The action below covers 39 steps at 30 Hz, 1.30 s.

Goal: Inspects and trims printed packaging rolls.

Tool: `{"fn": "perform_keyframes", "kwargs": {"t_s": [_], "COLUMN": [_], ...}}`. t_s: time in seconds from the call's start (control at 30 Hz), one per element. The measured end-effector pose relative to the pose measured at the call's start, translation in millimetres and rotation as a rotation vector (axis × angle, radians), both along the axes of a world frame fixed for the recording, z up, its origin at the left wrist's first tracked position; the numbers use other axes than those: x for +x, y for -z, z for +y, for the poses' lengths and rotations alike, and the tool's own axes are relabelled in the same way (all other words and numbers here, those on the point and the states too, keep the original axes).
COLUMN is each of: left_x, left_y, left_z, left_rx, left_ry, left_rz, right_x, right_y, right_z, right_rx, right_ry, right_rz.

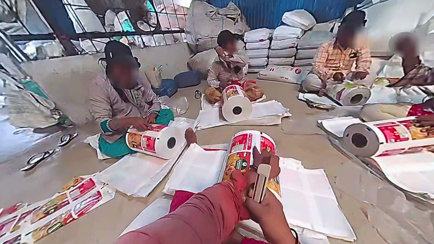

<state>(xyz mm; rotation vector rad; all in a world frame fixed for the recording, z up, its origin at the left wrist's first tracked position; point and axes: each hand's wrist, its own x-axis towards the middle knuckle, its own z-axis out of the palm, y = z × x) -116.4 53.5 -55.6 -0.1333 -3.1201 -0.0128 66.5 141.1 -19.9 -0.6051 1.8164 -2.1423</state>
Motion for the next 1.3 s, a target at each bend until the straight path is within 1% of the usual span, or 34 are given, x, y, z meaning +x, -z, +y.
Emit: {"fn": "perform_keyframes", "kwargs": {"t_s": [0.03,0.07,0.1,0.17,0.23,0.3,0.37,0.4,0.43,0.5,0.53,0.57,0.6,0.63,0.67,0.7,0.77,0.83,0.9,0.93,1.03,1.13,1.2,1.23,1.3], "left_x": [-9.1,-12.3,-7.1,3.7,11.8,12.0,9.8,9.4,9.4,11.2,12.4,12.3,12.4,12.3,12.2,11.7,10.6,9.5,7.2,7.7,9.2,10.9,8.8,8.6,9.7], "left_y": [12.4,14.4,1.8,-26.9,-37.8,-38.0,-34.8,-33.8,-34.0,-37.6,-38.3,-37.3,-36.1,-34.8,-34.4,-34.1,-31.2,-25.3,-20.0,-18.5,-16.1,-17.6,-16.2,-16.2,-17.0], "left_z": [-6.6,-11.3,-13.0,-15.5,-21.4,-25.1,-24.7,-23.2,-22.3,-23.6,-24.9,-26.6,-29.0,-32.2,-34.9,-37.7,-42.1,-47.5,-53.7,-55.6,-55.4,-54.7,-54.6,-55.3,-57.6], "left_rx": [0.045,0.127,0.208,0.401,0.552,0.587,0.565,0.558,0.561,0.582,0.606,0.649,0.715,0.796,0.893,0.995,1.167,1.333,1.43,1.454,1.465,1.437,1.451,1.456,1.463], "left_ry": [-0.012,-0.021,-0.05,-0.105,-0.151,-0.157,-0.149,-0.14,-0.133,-0.124,-0.127,-0.136,-0.15,-0.162,-0.176,-0.195,-0.237,-0.274,-0.272,-0.266,-0.261,-0.264,-0.26,-0.258,-0.253], "left_rz": [0.07,0.088,0.038,-0.026,-0.023,-0.004,0.001,0.006,0.007,-0.024,-0.027,-0.01,0.014,0.049,0.082,0.117,0.196,0.271,0.314,0.317,0.331,0.339,0.336,0.326,0.313], "right_x": [0.3,-0.1,-0.2,-1.4,-0.2,5.5,13.8,15.7,15.4,11.1,8.7,6.2,4.2,3.5,3.6,3.1,-0.4,0.0,5.5,9.9,20.3,11.9,2.6,0.3,-3.3], "right_y": [3.8,8.2,12.7,23.4,36.7,41.7,38.0,35.0,32.6,32.3,34.2,36.5,40.4,45.6,52.6,61.3,81.1,93.9,96.8,95.9,86.2,87.4,90.5,90.4,88.6], "right_z": [1.7,3.2,3.6,2.7,-2.0,-7.5,-12.0,-11.6,-9.0,-2.5,-1.4,-0.7,-0.9,-2.5,-4.7,-6.9,-13.5,-20.5,-23.8,-23.9,-20.8,-16.2,-12.0,-9.9,-5.6], "right_rx": [-0.103,-0.129,-0.08,0.152,0.294,0.365,0.399,0.387,0.323,0.027,-0.099,-0.166,-0.187,-0.161,-0.101,-0.017,0.069,0.097,0.095,0.075,-0.094,-0.224,-0.245,-0.227,-0.183], "right_ry": [-0.08,-0.104,-0.063,0.135,0.277,0.359,0.401,0.38,0.302,0.028,-0.078,-0.142,-0.161,-0.122,-0.025,0.098,0.294,0.362,0.303,0.249,0.002,-0.227,-0.305,-0.3,-0.21], "right_rz": [-0.07,-0.085,-0.037,0.208,0.449,0.646,0.738,0.697,0.576,0.202,0.084,0.023,0.023,0.089,0.212,0.384,0.673,0.773,0.747,0.691,0.419,0.238,0.24,0.283,0.372]}}
